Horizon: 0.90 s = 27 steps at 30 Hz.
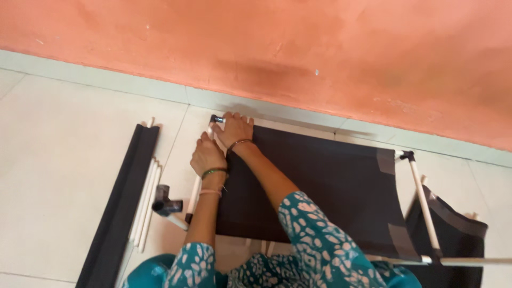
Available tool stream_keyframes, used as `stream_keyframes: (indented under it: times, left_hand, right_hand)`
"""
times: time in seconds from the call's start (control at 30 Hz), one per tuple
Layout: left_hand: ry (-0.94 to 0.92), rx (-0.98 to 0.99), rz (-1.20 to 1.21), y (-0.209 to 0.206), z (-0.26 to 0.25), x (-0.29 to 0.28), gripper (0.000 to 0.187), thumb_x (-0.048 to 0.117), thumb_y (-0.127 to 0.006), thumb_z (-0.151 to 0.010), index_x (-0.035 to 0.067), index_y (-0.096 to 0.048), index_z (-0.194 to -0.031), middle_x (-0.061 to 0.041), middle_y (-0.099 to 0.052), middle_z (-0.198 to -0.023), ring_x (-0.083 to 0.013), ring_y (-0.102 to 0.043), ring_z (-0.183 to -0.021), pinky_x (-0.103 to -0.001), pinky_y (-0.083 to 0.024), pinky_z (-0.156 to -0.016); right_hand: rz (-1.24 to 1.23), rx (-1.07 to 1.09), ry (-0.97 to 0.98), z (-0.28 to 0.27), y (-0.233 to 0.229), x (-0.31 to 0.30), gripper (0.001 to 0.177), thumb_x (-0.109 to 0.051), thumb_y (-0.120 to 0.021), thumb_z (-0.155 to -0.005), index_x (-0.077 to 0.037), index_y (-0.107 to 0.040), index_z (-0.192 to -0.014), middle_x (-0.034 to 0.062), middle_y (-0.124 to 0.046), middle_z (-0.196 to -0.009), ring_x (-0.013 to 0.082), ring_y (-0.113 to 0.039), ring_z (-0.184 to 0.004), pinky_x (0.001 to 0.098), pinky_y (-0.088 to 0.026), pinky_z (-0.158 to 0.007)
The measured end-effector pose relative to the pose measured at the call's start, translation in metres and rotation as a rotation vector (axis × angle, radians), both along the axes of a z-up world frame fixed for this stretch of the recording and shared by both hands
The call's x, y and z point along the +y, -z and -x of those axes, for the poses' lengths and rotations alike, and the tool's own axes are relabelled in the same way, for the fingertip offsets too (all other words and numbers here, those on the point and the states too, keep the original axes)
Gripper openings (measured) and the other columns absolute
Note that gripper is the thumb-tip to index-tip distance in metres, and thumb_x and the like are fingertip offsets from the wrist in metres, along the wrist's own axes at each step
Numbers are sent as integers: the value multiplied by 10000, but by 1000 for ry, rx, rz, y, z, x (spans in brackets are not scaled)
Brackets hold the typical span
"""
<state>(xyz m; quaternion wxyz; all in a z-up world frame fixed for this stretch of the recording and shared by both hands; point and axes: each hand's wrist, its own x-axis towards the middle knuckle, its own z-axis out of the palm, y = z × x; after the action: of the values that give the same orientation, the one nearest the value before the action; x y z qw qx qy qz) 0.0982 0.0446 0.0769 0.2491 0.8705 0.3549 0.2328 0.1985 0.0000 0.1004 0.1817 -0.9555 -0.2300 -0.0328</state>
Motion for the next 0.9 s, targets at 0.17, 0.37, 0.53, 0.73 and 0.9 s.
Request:
stream_keyframes:
  times: [0.17, 0.37, 0.53, 0.73, 0.9]
  left_hand:
    - [48, 29, 27, -17, 10, -5, 442, 238, -738, -809, 71, -582, -1187, -151, -688, -1064, -390, -713, -867, -494, -574, -717]
    - [45, 83, 39, -24, 7, 0, 246, 164, -674, -929, 79, -595, -1146, -165, -728, -938, -382, -726, -860, -493, -580, -727]
    - [65, 122, 188, -26, 5, 5, 168, 212, -593, -961, 89, -639, -1067, -208, -739, -920, -411, -716, -902, -524, -558, -773]
    - [56, 105, 229, -34, 6, 6, 186, 216, -554, -961, 100, -663, -1056, -210, -740, -934, -415, -712, -920, -526, -555, -787]
    - [41, 120, 238, -35, 7, 3, 192, 223, -559, -958, 115, -661, -1079, -197, -741, -931, -399, -716, -910, -513, -560, -781]
  right_hand:
    - [143, 180, 54, -5, -7, 31, 657, -658, -545, -898, -84, -671, -1192, 151, -703, -1178, 373, -567, -1203, 576, -310, -1093]
    - [129, 234, 91, -12, 0, 49, 463, -460, -510, -949, -89, -665, -1178, 130, -731, -1100, 337, -576, -1165, 537, -331, -1059]
    - [123, 220, 64, -16, 6, 46, 408, -411, -506, -987, -82, -637, -1191, 120, -738, -1069, 321, -566, -1149, 512, -340, -1022]
    - [104, 203, 14, -15, 6, 43, 279, -357, -512, -985, -175, -674, -1121, 49, -762, -1002, 285, -574, -1115, 473, -351, -971]
    - [30, 200, 91, -17, 7, 49, 229, -335, -539, -969, -202, -715, -1030, 57, -760, -956, 282, -583, -1065, 446, -346, -957]
